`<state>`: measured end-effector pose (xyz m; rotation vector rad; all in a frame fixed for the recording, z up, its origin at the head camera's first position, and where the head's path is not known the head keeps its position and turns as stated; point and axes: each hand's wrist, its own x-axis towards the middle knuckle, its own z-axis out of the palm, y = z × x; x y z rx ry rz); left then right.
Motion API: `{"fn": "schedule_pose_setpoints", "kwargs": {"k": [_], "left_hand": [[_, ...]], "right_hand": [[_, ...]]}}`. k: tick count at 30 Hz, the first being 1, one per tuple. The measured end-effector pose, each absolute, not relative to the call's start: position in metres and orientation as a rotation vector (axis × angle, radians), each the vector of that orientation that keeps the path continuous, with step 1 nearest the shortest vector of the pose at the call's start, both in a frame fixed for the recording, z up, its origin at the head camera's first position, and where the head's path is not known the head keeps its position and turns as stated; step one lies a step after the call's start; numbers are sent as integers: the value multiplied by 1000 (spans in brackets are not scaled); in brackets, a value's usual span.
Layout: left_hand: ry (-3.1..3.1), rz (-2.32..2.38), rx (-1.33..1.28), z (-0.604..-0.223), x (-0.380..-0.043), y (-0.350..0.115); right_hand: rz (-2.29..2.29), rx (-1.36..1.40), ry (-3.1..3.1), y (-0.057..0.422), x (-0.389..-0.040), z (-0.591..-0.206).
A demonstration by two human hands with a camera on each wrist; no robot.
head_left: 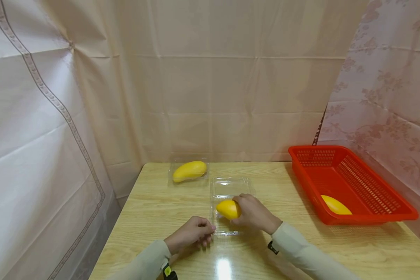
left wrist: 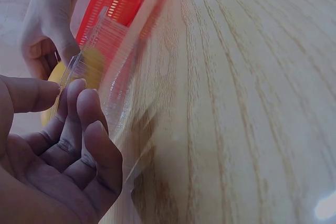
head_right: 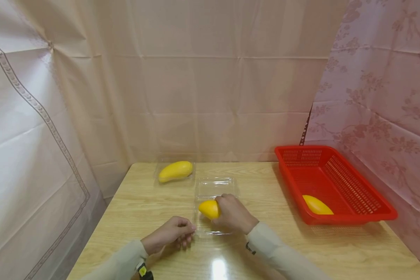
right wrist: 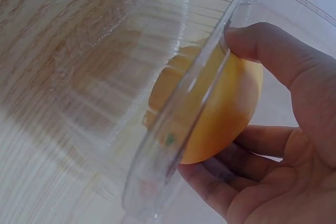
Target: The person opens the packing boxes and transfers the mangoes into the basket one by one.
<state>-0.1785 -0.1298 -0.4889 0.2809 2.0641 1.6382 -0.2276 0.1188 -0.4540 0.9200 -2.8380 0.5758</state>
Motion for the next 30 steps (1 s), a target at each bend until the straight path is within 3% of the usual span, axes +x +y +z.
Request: {"fn": "schedule_pose_setpoints", "kwargs": {"k": [30], "left_hand": [[2076,1642,275,-487,-175,-129]], "right_hand": [[630,808,-2829,131,-228,-445]]}}
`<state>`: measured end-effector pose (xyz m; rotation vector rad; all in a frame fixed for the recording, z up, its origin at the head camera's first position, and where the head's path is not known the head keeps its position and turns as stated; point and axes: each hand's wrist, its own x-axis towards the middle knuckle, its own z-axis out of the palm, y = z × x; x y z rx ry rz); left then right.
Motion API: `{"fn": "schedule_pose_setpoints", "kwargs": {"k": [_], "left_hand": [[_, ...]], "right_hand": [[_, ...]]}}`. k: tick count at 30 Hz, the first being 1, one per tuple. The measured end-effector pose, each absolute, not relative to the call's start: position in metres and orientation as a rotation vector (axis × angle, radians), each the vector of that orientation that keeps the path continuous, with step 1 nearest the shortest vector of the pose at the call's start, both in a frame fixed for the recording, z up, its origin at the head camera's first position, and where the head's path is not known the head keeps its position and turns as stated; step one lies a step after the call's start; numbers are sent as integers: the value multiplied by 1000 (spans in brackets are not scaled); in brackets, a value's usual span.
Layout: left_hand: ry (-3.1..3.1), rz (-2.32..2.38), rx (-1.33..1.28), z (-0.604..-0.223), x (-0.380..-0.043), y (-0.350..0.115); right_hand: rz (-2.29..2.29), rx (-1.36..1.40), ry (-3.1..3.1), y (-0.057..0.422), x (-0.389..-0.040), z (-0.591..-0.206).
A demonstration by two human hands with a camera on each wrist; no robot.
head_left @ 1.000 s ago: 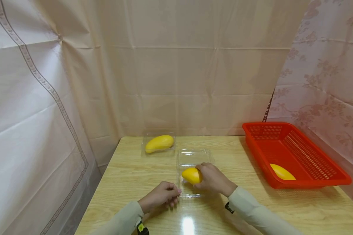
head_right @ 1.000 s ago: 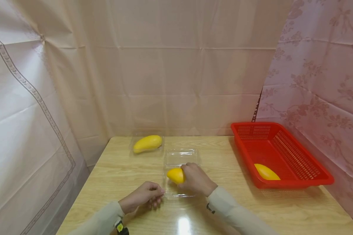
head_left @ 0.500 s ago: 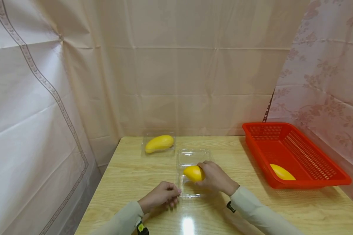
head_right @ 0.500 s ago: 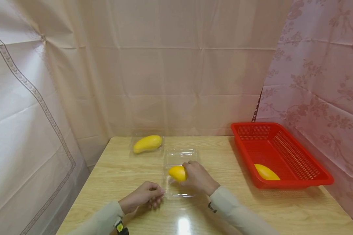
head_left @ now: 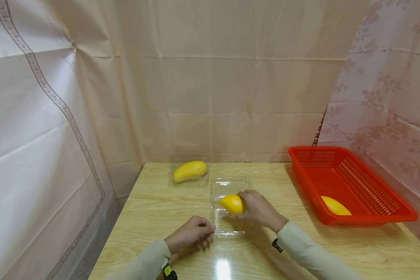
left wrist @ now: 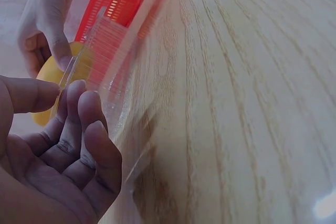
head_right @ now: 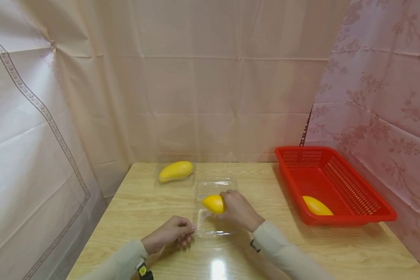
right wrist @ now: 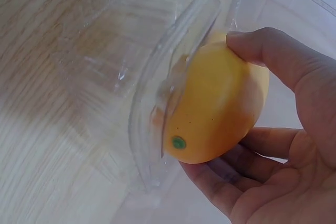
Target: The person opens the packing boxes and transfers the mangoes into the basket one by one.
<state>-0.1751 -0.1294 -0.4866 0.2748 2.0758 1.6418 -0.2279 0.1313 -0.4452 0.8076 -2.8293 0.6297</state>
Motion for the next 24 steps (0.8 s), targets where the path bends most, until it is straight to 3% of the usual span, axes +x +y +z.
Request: {"fn": "schedule_pose_setpoints", "kwargs": {"k": [24], "left_hand": [[2087,1629,315,-487,-177,-129]], "right_hand": [[623,745,-2805,155,-237,-436]]}}
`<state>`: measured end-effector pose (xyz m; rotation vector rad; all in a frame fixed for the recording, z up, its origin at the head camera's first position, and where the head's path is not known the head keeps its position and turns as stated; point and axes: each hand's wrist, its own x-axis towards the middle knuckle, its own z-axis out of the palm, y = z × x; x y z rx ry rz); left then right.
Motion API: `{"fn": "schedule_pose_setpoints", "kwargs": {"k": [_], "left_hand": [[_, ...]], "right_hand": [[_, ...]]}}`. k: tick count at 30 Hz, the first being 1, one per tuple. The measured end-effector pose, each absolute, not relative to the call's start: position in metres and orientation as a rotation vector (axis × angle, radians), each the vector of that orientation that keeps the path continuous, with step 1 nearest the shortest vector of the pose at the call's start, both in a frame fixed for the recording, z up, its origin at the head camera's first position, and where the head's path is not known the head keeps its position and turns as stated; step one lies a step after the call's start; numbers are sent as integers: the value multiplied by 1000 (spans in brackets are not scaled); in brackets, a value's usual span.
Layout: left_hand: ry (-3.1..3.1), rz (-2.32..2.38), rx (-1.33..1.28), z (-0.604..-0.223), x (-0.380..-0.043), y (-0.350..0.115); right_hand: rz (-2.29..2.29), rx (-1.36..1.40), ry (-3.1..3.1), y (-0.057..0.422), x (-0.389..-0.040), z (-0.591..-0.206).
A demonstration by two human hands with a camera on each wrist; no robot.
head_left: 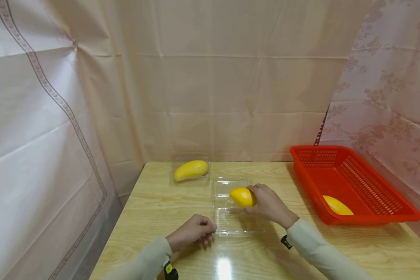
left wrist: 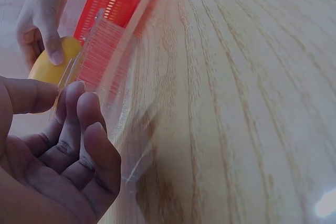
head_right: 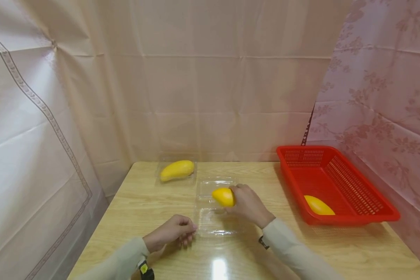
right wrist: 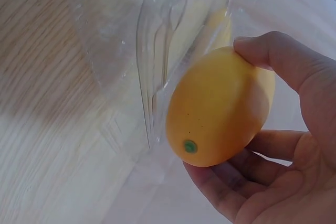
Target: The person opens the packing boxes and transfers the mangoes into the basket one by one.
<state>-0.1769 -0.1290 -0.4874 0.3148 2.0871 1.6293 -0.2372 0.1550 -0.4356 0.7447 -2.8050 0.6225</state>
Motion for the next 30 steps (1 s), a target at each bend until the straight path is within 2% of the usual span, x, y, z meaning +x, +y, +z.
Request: {"fn": "schedule_pose_setpoints", "kwargs": {"k": [30], "left_hand": [[2106,1625,325,-490,-177,-129]], "right_hand": [[593,691,-2756,186,-242,-422]]}}
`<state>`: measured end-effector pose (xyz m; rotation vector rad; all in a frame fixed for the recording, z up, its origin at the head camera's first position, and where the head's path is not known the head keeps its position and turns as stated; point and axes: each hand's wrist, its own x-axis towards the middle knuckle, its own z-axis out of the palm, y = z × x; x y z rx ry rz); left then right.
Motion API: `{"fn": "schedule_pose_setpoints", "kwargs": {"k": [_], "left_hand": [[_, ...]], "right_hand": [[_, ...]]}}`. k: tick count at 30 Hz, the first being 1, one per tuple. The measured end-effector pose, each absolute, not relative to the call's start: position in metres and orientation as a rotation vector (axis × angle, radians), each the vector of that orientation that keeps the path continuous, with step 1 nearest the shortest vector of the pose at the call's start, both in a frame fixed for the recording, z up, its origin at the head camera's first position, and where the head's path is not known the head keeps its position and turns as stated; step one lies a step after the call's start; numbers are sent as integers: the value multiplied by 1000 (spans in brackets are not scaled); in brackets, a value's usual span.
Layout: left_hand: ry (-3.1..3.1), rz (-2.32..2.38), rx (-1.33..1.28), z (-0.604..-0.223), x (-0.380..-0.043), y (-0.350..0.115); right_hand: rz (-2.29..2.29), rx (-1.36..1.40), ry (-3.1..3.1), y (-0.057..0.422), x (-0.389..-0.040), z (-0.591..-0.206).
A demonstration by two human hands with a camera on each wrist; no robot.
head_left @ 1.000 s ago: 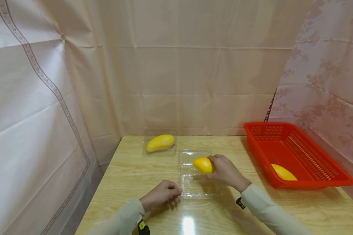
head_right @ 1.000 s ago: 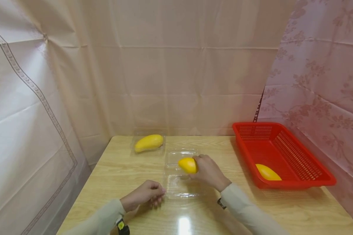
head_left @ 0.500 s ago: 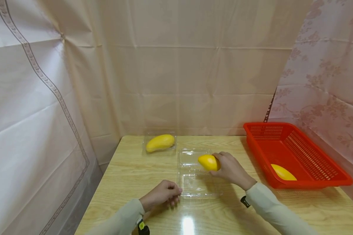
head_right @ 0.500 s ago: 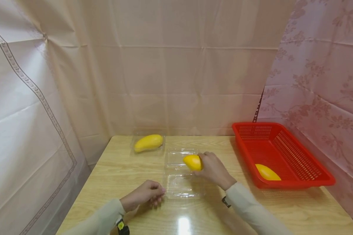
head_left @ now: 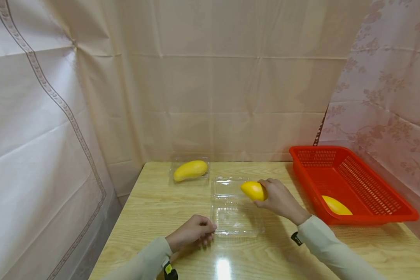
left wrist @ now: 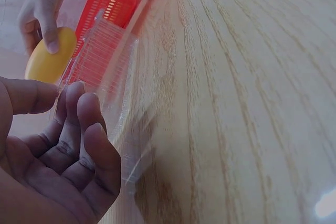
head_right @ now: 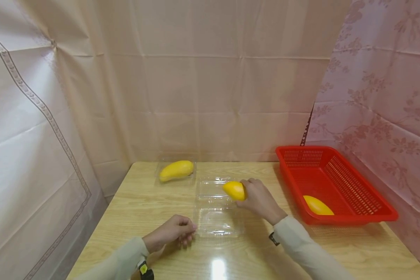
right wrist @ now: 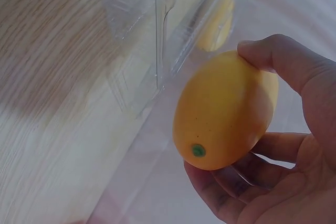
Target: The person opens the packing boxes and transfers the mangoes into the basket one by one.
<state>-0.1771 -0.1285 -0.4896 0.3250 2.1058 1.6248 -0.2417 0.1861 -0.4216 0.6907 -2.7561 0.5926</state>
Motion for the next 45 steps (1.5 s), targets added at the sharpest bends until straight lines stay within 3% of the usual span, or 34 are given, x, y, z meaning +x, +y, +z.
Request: {"fn": "schedule_pose_setpoints", "kwargs": {"k": [45], "left_hand": [[2109,1612,301,-491,-179,-129]], "right_hand": [[520,560,-2795,227,-248,-408]]}}
